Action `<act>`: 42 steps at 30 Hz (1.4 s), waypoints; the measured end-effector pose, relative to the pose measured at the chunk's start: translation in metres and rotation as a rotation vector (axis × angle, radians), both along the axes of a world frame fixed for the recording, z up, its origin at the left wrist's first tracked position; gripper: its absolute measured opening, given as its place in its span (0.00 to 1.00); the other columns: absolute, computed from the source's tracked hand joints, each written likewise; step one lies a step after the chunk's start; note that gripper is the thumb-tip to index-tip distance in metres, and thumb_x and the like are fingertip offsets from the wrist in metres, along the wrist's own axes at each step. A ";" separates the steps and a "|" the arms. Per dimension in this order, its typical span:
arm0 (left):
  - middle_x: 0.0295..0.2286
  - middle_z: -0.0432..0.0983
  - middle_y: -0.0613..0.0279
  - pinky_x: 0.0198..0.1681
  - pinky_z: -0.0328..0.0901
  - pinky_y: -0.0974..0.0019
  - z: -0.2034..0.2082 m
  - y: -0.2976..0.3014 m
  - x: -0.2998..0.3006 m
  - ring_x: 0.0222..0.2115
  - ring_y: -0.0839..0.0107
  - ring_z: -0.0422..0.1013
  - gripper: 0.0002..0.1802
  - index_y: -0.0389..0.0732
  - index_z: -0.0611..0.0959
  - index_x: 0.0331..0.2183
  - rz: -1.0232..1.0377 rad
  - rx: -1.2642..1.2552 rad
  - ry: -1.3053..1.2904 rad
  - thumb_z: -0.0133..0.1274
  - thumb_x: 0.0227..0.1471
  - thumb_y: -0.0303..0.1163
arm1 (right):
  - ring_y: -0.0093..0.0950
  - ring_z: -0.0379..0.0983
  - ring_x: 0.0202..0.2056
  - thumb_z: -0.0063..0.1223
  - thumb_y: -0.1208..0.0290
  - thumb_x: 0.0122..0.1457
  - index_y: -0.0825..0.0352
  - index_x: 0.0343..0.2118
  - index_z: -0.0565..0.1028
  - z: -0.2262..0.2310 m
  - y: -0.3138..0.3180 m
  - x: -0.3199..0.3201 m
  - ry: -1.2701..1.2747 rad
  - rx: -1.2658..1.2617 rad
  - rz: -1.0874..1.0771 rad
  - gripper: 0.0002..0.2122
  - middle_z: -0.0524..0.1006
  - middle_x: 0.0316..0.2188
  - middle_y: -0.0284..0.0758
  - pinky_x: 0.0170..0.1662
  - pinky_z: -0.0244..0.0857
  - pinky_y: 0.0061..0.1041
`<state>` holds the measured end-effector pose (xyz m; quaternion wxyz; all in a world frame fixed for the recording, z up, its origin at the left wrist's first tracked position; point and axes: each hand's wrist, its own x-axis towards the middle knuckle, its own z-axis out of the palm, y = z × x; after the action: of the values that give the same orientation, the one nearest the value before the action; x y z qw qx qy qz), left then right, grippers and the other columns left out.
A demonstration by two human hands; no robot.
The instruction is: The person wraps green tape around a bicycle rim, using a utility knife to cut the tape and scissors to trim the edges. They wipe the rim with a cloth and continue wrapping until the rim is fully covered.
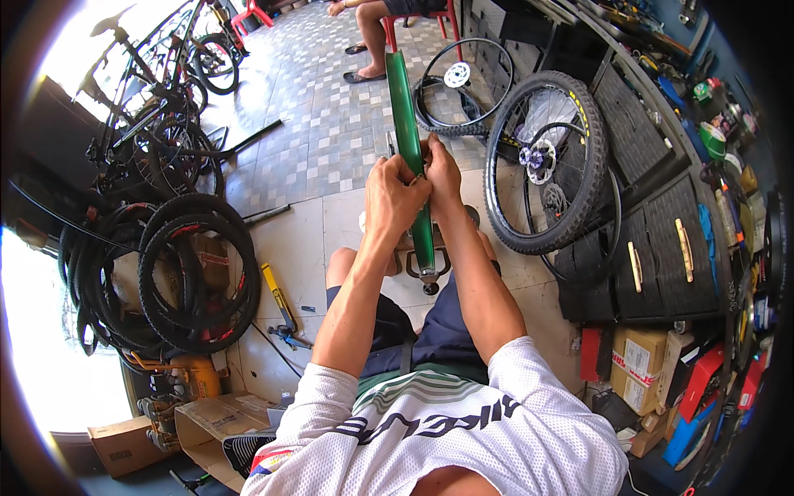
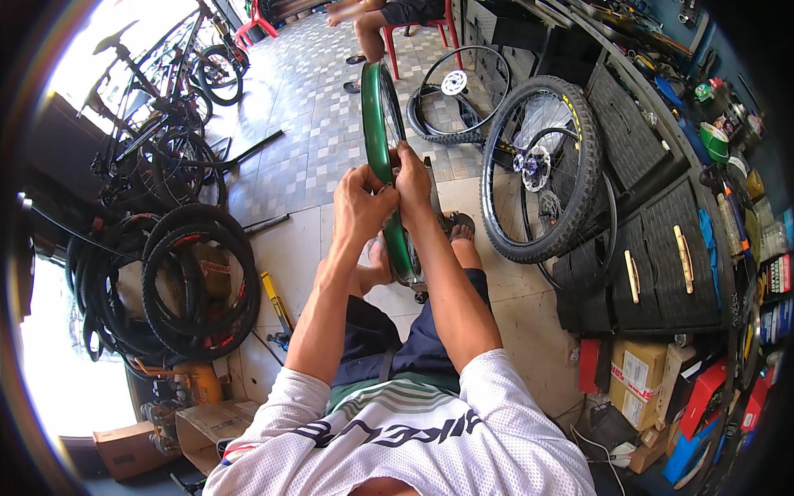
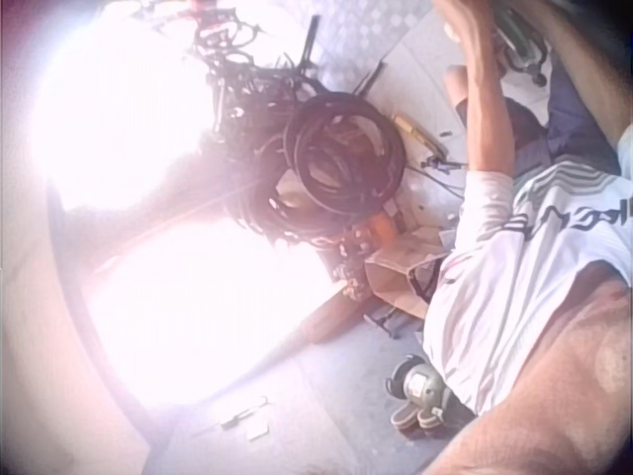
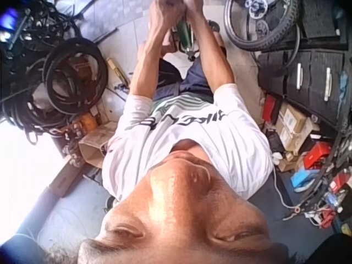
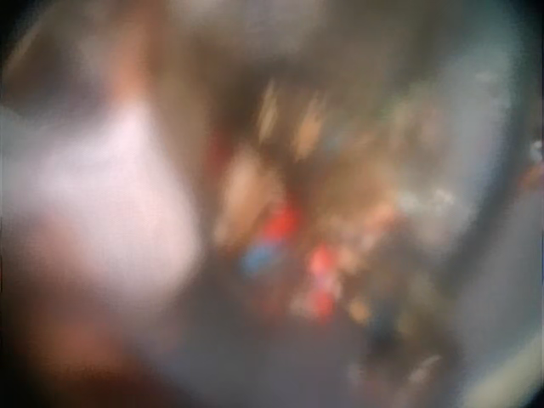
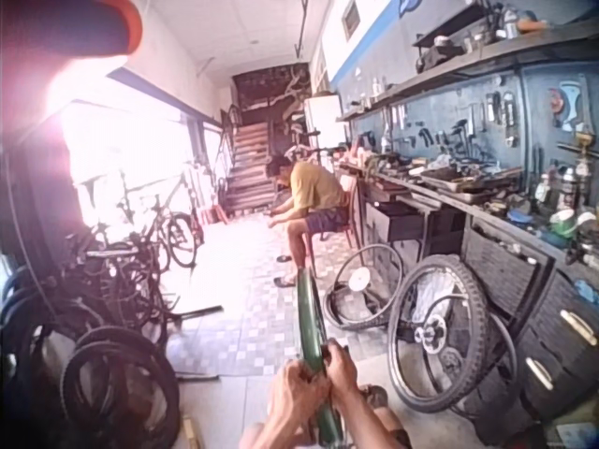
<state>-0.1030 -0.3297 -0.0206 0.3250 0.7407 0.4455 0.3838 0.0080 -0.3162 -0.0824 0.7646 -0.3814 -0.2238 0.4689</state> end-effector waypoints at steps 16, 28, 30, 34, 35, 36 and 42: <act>0.16 0.75 0.54 0.23 0.68 0.61 0.059 0.089 0.036 0.18 0.67 0.74 0.15 0.36 0.75 0.18 -0.059 -0.039 0.065 0.64 0.35 0.33 | 0.14 0.61 0.28 0.38 0.62 0.73 0.64 0.33 0.72 -0.017 -0.050 -0.018 -0.113 -0.087 -0.035 0.14 0.68 0.26 0.24 0.34 0.58 0.17; 0.22 0.78 0.62 0.27 0.70 0.68 0.078 0.155 0.058 0.21 0.76 0.73 0.12 0.37 0.81 0.25 -0.163 -0.184 0.093 0.65 0.43 0.35 | 0.12 0.64 0.26 0.43 0.59 0.73 0.64 0.32 0.74 -0.051 -0.094 -0.029 -0.129 -0.075 -0.044 0.15 0.71 0.24 0.23 0.30 0.59 0.15; 0.22 0.78 0.62 0.27 0.69 0.68 0.076 0.159 0.052 0.21 0.76 0.72 0.12 0.36 0.81 0.26 -0.174 -0.165 0.091 0.65 0.43 0.34 | 0.11 0.64 0.25 0.43 0.59 0.73 0.64 0.32 0.74 -0.059 -0.097 -0.027 -0.189 -0.082 -0.018 0.16 0.71 0.24 0.23 0.29 0.58 0.15; 0.23 0.78 0.61 0.26 0.69 0.68 0.066 0.158 0.039 0.20 0.76 0.72 0.13 0.36 0.81 0.27 -0.183 -0.061 0.079 0.65 0.43 0.34 | 0.10 0.62 0.24 0.43 0.59 0.73 0.64 0.30 0.74 -0.073 -0.086 -0.042 -0.179 -0.053 -0.141 0.17 0.70 0.21 0.22 0.28 0.56 0.14; 0.23 0.78 0.60 0.26 0.69 0.68 0.065 0.148 0.036 0.20 0.76 0.72 0.13 0.36 0.82 0.28 -0.183 -0.033 0.081 0.65 0.43 0.35 | 0.10 0.62 0.23 0.42 0.59 0.73 0.64 0.29 0.74 -0.075 -0.086 -0.042 -0.186 -0.056 -0.186 0.17 0.70 0.21 0.21 0.27 0.56 0.14; 0.22 0.79 0.60 0.27 0.69 0.68 0.064 0.136 0.033 0.21 0.77 0.72 0.13 0.36 0.82 0.28 -0.173 -0.019 0.041 0.65 0.43 0.35 | 0.10 0.63 0.23 0.42 0.59 0.73 0.64 0.29 0.74 -0.079 -0.087 -0.042 -0.160 -0.065 -0.184 0.18 0.71 0.20 0.22 0.27 0.57 0.14; 0.22 0.80 0.59 0.29 0.70 0.68 0.027 0.076 0.010 0.22 0.77 0.74 0.11 0.35 0.83 0.28 -0.068 0.133 0.093 0.63 0.43 0.33 | 0.11 0.62 0.24 0.42 0.61 0.73 0.64 0.31 0.72 -0.067 -0.086 -0.039 -0.268 -0.101 -0.229 0.15 0.71 0.23 0.23 0.28 0.58 0.14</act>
<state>-0.0928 -0.2539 0.0066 0.2669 0.7922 0.4083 0.3666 -0.0306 -0.4020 -0.1495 0.7562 -0.5013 -0.2552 0.3342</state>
